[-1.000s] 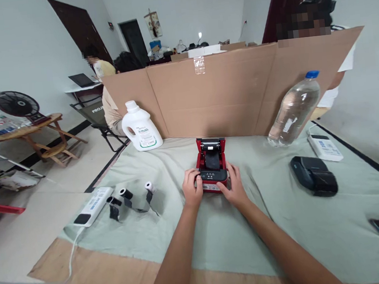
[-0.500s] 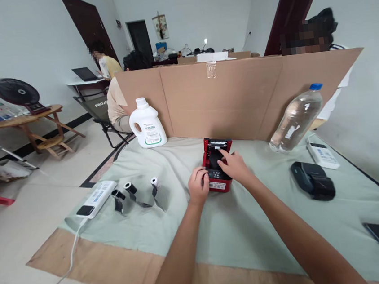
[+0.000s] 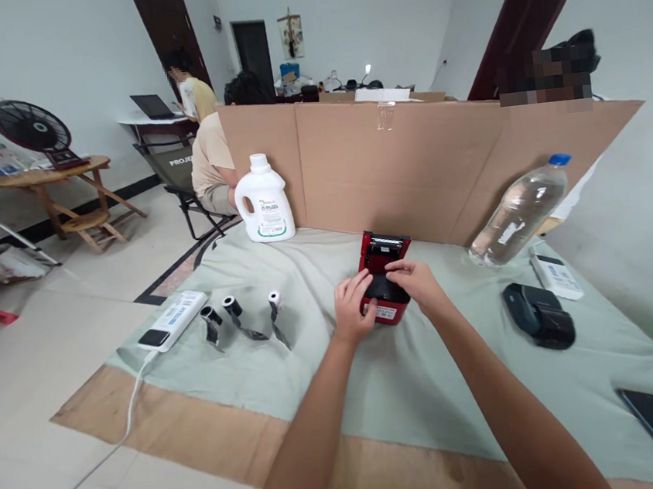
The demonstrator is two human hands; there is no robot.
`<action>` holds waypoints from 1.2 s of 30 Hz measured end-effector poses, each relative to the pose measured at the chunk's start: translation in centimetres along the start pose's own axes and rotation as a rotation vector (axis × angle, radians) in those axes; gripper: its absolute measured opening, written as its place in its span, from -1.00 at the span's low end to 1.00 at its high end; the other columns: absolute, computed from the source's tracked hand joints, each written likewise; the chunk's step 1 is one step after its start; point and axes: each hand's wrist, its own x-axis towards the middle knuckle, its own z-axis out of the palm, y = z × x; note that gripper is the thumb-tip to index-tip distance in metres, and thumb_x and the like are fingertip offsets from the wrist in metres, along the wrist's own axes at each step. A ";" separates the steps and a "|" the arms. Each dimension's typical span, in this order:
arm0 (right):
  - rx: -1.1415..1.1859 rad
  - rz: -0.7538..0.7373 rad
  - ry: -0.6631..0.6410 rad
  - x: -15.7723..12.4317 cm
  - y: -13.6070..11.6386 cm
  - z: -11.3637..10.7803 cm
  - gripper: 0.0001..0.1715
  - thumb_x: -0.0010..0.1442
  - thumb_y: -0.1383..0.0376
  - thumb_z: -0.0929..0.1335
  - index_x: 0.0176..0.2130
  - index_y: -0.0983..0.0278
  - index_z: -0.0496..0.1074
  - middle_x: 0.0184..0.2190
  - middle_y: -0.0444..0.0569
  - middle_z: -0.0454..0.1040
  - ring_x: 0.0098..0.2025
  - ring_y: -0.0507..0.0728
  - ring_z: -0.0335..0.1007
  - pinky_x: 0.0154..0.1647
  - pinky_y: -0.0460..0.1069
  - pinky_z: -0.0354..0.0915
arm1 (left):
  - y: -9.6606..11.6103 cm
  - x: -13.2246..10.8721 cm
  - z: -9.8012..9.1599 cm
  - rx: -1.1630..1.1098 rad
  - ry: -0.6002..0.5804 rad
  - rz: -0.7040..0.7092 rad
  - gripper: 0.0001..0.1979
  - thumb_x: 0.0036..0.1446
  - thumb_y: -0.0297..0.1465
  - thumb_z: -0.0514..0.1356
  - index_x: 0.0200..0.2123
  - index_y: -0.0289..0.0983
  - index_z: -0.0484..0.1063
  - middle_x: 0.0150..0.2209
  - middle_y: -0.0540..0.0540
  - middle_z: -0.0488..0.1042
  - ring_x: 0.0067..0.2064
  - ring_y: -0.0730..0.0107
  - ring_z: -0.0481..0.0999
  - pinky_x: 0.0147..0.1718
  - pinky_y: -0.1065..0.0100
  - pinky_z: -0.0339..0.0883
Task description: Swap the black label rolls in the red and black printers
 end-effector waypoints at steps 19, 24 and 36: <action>-1.043 -0.156 -0.538 7.9 -1.9 2.4 -0.82 -0.13 0.55 0.41 -0.57 0.29 0.47 -0.58 -0.09 0.48 -0.52 0.08 0.37 -0.50 -0.08 0.16 | 0.1 -0.5 0.3 0.071 0.012 0.065 -0.59 0.02 -0.38 0.18 -0.02 -0.11 0.53 0.03 -0.21 0.49 0.01 0.02 0.45 -0.01 0.05 0.28; -0.879 -0.295 -0.356 4.9 -4.3 0.5 -0.84 0.04 0.45 0.38 -0.31 0.28 0.51 -0.39 -0.03 0.55 -0.36 0.12 0.43 -0.38 -0.06 0.24 | -0.8 -0.2 0.3 -0.140 0.113 -0.100 -0.35 0.07 -0.27 0.22 0.25 -0.23 0.25 0.13 -0.33 0.38 0.13 -0.07 0.40 0.13 -0.04 0.26; -0.345 -0.527 -0.138 6.0 -13.0 16.3 -0.76 0.04 0.27 0.46 -0.24 0.30 0.47 -0.40 -0.14 0.45 -0.36 0.06 0.35 -0.29 -0.05 0.25 | -2.2 0.6 1.3 -0.405 0.195 -0.406 -0.53 0.14 -0.32 0.23 0.12 -0.26 0.29 0.03 -0.30 0.37 0.04 0.01 0.41 0.11 -0.05 0.33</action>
